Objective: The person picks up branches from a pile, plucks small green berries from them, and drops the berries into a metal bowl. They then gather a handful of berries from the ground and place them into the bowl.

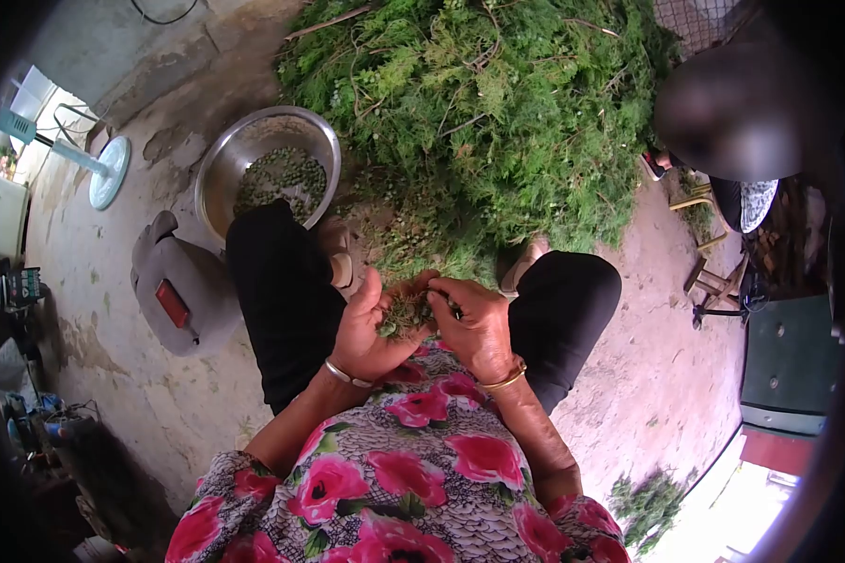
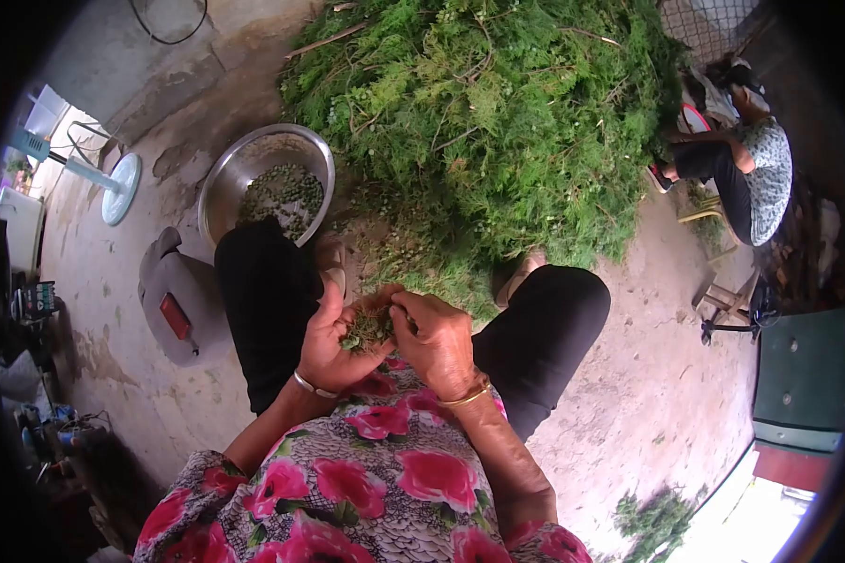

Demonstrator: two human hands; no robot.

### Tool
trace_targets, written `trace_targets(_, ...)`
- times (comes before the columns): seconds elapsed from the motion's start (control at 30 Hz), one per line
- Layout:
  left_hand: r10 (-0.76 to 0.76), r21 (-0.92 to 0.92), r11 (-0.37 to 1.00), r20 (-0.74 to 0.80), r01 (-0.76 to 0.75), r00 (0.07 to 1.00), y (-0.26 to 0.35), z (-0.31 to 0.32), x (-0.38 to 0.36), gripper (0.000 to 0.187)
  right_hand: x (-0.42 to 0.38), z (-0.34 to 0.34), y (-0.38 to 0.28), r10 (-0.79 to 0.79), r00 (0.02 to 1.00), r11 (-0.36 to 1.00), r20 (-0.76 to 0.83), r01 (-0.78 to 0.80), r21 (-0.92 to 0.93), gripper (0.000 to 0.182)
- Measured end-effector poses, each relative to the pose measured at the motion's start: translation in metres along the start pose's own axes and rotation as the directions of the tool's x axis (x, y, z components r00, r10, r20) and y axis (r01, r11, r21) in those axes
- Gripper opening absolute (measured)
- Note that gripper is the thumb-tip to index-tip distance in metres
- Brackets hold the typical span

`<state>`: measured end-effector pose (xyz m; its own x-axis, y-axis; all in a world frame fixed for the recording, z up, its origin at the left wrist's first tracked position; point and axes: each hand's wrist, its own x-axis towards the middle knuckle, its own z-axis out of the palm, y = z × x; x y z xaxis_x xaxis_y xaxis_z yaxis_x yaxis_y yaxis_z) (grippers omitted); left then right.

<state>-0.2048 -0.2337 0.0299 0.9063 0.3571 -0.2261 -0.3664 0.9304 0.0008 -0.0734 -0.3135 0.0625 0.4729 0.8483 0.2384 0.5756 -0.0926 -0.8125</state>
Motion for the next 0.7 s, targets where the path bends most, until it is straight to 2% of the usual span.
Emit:
trace_targets(0.13,-0.008,-0.007,1.0,-0.023,0.008,1.0,-0.001,-0.005,-0.001,0.067,0.0,0.002,0.004,-0.024,0.997,0.996,0.07,0.03,-0.083,0.015)
trace_targets(0.2,-0.024,-0.029,0.999,-0.023,0.023,0.999,-0.002,-0.005,-0.001,0.067,0.0,0.006,0.007,-0.045,0.998,0.995,-0.053,0.049,0.086,0.011)
trace_targets(0.23,-0.024,-0.016,1.0,-0.014,0.023,1.0,-0.002,-0.003,0.0,0.07,0.0,0.004,0.005,-0.044,0.998,0.995,-0.053,0.048,0.085,0.011)
trace_targets(0.27,-0.023,-0.003,1.0,-0.004,0.023,1.0,-0.002,-0.002,0.001,0.073,0.001,0.0,-0.001,0.171,0.985,0.948,0.001,-0.165,0.272,0.009)
trace_targets(0.3,-0.022,-0.003,1.0,-0.004,0.022,1.0,-0.001,-0.003,0.002,0.073,0.001,-0.004,-0.003,0.363,0.927,0.823,0.092,-0.366,0.434,0.01)
trace_targets(0.33,-0.019,0.006,1.0,0.016,0.019,1.0,-0.001,-0.003,0.002,0.072,0.001,-0.005,-0.002,0.363,0.927,0.823,0.093,-0.366,0.434,0.01)
trace_targets(0.4,-0.019,0.015,1.0,0.037,0.019,0.999,-0.001,-0.003,0.004,0.071,0.002,-0.012,0.003,0.513,0.818,0.385,0.26,-0.49,0.782,0.013)
trace_targets(0.43,-0.015,0.015,1.0,0.016,0.015,1.0,-0.001,0.0,0.004,0.068,0.001,-0.013,0.01,0.493,0.799,0.208,0.343,-0.491,0.846,0.012)
trace_targets(0.47,-0.01,0.016,1.0,-0.004,0.01,1.0,-0.001,0.001,0.004,0.066,0.0,-0.014,0.013,0.495,0.799,0.209,0.341,-0.49,0.846,0.012)
trace_targets(0.53,-0.009,0.002,1.0,-0.003,0.009,1.0,-0.001,-0.003,0.005,0.065,0.0,-0.015,0.016,0.452,0.778,-0.013,0.436,-0.483,0.875,0.016)
trace_targets(0.57,-0.007,-0.012,1.0,-0.003,0.007,1.0,0.0,-0.005,0.005,0.065,0.0,-0.016,0.014,0.451,0.778,-0.015,0.438,-0.484,0.875,0.016)
trace_targets(0.63,0.004,0.001,1.0,0.008,-0.004,1.0,0.001,-0.007,0.006,0.066,0.003,-0.02,0.01,0.438,0.756,-0.107,0.486,-0.493,0.864,0.018)
trace_targets(0.67,0.013,0.012,1.0,0.021,-0.013,1.0,0.001,-0.008,0.006,0.066,0.002,-0.02,0.01,0.437,0.757,-0.107,0.486,-0.493,0.864,0.018)
trace_targets(0.7,0.013,0.013,1.0,0.021,-0.014,1.0,0.002,-0.007,0.006,0.066,0.001,-0.021,0.01,0.444,0.762,-0.031,0.471,-0.512,0.858,0.019)
